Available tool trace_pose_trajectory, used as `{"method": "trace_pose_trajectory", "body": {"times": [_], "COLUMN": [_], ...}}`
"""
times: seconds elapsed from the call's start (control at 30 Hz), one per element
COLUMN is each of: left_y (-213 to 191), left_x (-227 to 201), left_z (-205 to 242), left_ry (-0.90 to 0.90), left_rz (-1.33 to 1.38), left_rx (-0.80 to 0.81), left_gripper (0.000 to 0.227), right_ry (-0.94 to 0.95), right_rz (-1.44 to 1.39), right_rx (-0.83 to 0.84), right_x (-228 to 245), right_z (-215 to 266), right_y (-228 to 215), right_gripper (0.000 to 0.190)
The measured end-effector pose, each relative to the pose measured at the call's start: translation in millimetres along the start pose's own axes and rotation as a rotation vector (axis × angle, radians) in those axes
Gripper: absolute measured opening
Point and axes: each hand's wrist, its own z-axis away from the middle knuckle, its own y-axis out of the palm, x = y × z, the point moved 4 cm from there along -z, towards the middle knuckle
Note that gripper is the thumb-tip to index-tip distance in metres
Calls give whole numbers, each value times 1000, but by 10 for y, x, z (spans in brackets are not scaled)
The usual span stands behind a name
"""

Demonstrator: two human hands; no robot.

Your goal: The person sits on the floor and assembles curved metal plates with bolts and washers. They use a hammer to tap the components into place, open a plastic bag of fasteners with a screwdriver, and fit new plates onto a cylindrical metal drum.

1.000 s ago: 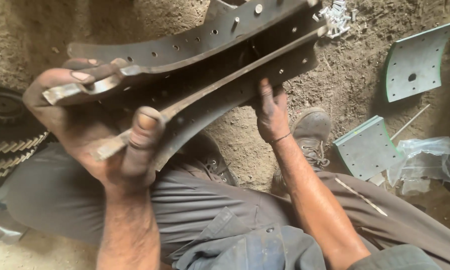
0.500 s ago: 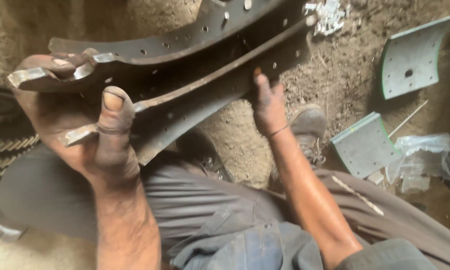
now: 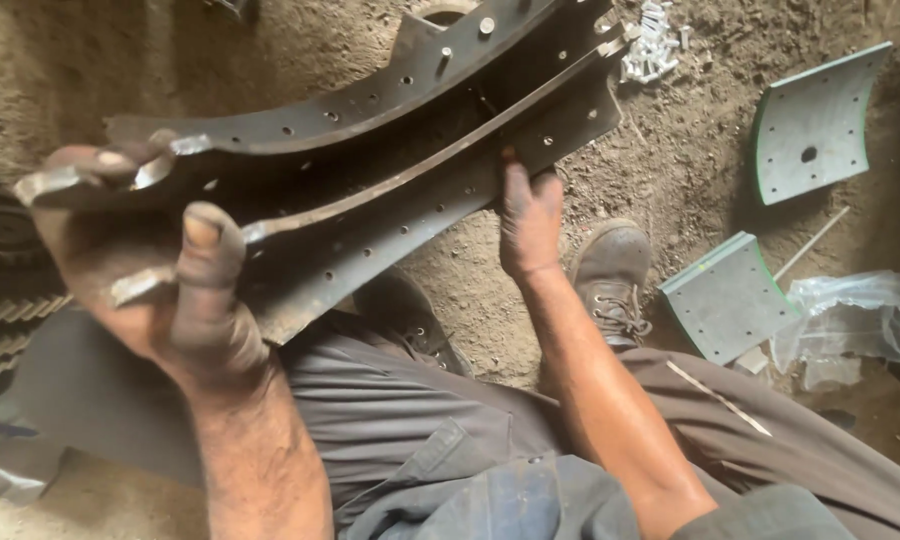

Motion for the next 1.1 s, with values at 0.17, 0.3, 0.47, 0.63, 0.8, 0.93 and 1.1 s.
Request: {"method": "trace_pose_trajectory", "body": {"times": [0.17,0.3,0.47,0.63,0.8,0.93,1.1], "left_y": [-21,32,28,58,84,93,77], "left_x": [-30,-56,-86,-77,-85,-84,-85], "left_z": [121,55,62,73,46,35,82], "left_ry": [-13,-19,-22,-19,-9,-9,-16], "left_rz": [31,53,56,54,46,48,54], "left_rx": [-5,-4,4,12,11,25,20], "left_gripper": [51,51,50,50,49,48,48], "right_ry": [59,221,-103,-749,-394,-620,-844], "right_rz": [-158,-153,-50,884,803,1142,1151], "right_rx": [50,248,37,65,60,140,531], "right_x": [-108,-171,-100,-142,-153,569,1578], "right_z": [47,-81,-755,-1586,-1747,-1455,-593], "right_y": [31,-201,-1027,-1114,-1238,-1262,-1202], "right_gripper": [38,36,36,32,18,17,13]}}
